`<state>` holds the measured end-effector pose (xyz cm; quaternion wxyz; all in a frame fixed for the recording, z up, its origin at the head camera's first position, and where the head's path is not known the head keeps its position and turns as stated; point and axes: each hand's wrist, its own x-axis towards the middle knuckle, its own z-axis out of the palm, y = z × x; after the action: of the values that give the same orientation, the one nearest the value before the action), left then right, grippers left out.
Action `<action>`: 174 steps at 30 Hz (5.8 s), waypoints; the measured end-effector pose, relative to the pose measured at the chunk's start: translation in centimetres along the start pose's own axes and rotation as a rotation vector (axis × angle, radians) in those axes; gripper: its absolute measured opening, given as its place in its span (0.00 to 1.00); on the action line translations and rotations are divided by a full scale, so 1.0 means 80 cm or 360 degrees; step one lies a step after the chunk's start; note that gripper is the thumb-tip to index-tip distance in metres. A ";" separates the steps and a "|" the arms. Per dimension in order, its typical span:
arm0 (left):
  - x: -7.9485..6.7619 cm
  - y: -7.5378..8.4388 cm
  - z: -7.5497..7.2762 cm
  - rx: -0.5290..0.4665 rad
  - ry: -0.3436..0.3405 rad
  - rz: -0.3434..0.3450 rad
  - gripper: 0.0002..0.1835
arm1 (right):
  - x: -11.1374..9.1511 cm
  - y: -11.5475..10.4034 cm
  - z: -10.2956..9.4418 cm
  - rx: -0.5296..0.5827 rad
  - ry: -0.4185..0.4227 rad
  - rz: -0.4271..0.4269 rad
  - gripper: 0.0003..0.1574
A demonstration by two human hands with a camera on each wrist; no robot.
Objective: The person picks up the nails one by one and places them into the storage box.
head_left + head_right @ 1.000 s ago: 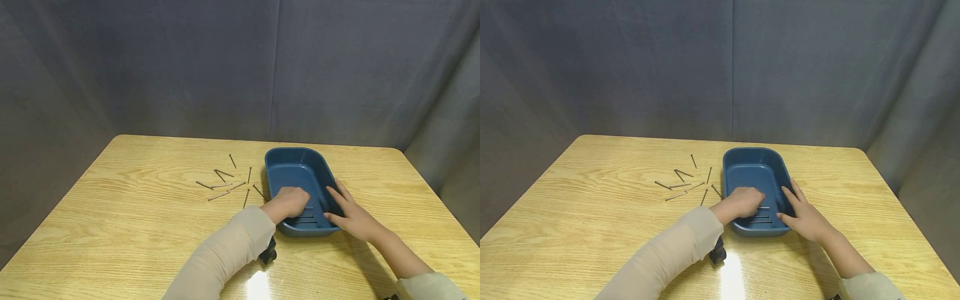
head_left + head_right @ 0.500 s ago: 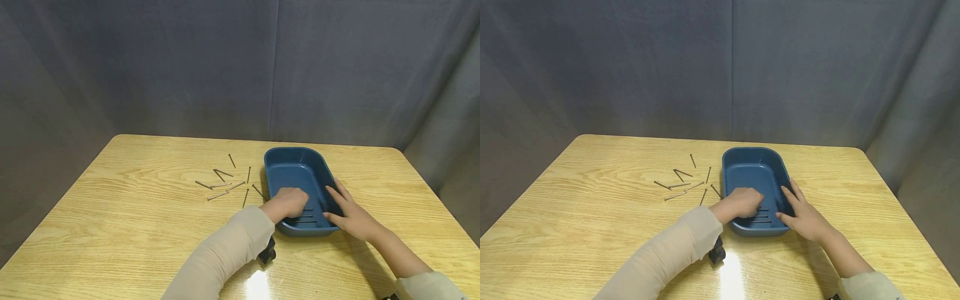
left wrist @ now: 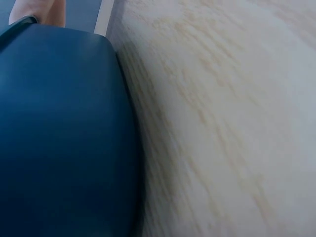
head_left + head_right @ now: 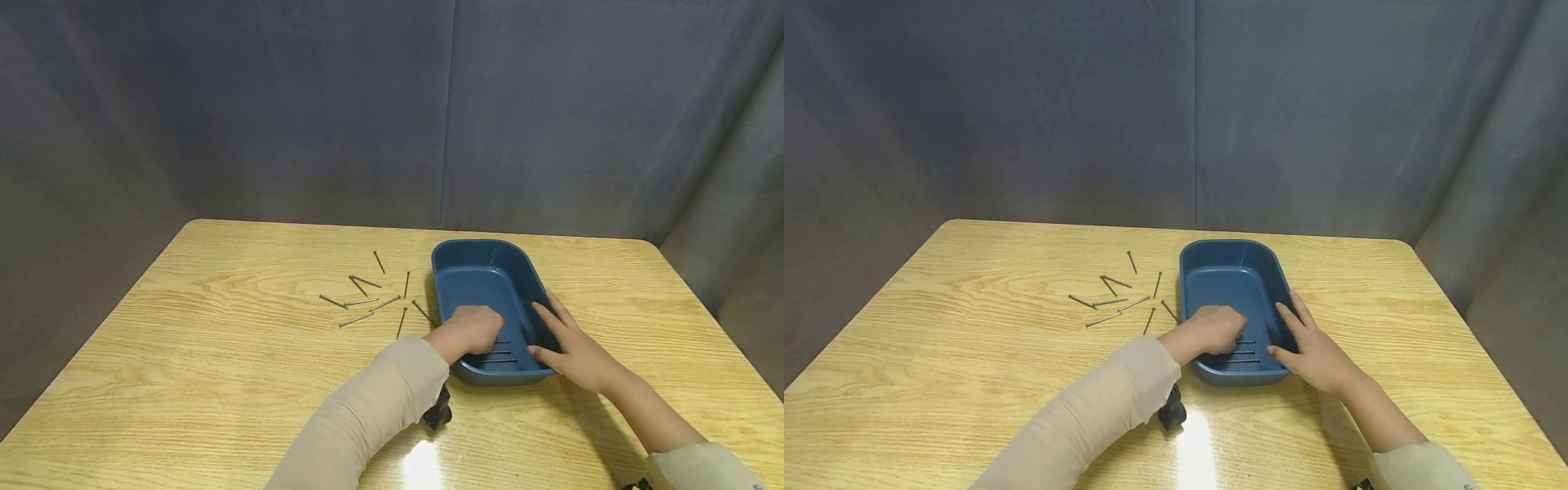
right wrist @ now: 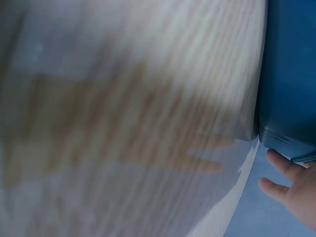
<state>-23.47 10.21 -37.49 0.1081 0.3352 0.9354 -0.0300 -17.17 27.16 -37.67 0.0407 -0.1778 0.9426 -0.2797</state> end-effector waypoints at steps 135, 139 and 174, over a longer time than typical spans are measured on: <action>-0.136 -0.152 0.011 -0.0782 0.0614 -0.0217 0.06 | 0.002 0.001 0.001 0.0016 -0.0001 -0.0002 0.44; -0.141 -0.158 0.014 -0.0763 0.0615 -0.0244 0.06 | 0.002 0.000 0.001 0.0022 -0.0002 0.0001 0.45; -0.160 -0.197 0.034 -0.0624 0.0487 -0.0441 0.09 | 0.002 -0.002 0.000 0.0024 -0.0010 0.0017 0.45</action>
<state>-23.30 -10.27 -37.52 0.0232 0.1774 0.9657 0.1881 -17.26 26.98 -37.56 0.0465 -0.1733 0.9413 -0.2859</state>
